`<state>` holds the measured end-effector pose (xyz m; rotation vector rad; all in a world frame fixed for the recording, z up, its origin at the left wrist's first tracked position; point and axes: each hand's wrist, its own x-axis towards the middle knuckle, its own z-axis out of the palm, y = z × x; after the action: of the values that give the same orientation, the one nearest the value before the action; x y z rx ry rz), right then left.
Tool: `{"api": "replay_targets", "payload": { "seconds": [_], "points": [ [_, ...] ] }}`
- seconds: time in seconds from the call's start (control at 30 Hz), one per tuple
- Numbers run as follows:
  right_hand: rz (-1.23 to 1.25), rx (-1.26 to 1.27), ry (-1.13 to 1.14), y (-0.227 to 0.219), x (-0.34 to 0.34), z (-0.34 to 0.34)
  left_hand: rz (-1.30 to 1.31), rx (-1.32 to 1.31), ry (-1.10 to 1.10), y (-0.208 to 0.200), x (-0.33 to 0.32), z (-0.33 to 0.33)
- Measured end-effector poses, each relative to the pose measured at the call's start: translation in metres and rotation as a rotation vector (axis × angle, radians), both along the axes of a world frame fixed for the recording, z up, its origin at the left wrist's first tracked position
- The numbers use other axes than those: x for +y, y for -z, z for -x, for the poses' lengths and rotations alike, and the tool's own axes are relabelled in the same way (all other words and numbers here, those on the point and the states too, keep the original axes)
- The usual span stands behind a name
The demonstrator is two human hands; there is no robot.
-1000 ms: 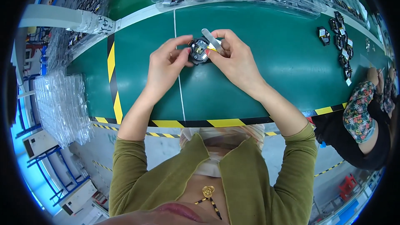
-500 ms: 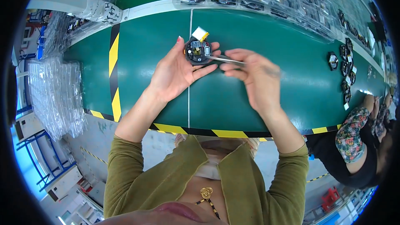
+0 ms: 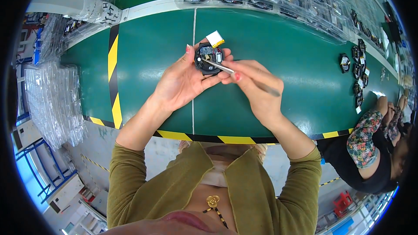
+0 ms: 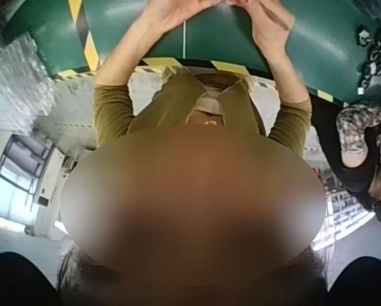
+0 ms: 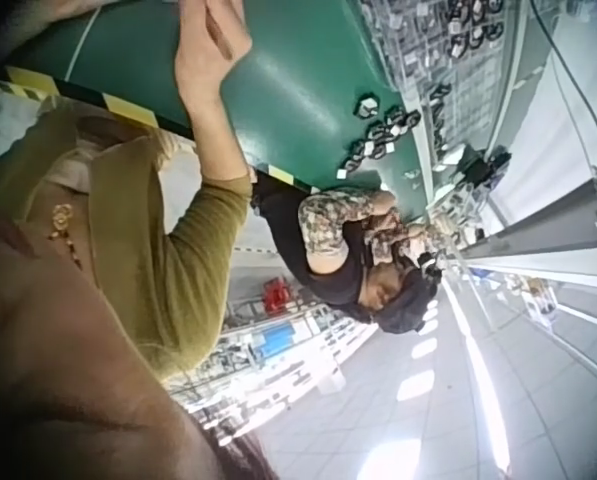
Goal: Assembling small electronic components onto circuit boards using tweezers.
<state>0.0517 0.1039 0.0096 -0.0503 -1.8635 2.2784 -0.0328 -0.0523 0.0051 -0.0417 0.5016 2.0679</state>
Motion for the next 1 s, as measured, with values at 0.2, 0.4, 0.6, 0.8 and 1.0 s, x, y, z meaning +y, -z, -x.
{"api": "replay_targets", "payload": {
  "seconds": [0.2, 0.4, 0.6, 0.8, 1.0],
  "points": [
    [-1.034, 0.631, -0.091, 0.004, -0.001, 0.002, 0.086, 0.061, -0.005, 0.003, -0.002, 0.0],
    [-1.003, 0.641, -0.126, 0.006, 0.001, 0.005, 0.227, 0.229, 0.011, -0.002, -0.003, 0.002],
    [0.017, -0.063, 0.018, 0.002, 0.011, 0.005, 0.314, 0.237, 0.01, -0.007, -0.003, 0.001],
    [0.098, -0.095, -0.022, 0.008, 0.011, 0.006, 0.334, 0.2, 0.047, -0.007, -0.002, -0.001],
    [-0.578, 0.429, -0.109, 0.008, 0.009, 0.005, 0.449, 0.323, 0.028, -0.004, -0.001, -0.005]
  ]
}}
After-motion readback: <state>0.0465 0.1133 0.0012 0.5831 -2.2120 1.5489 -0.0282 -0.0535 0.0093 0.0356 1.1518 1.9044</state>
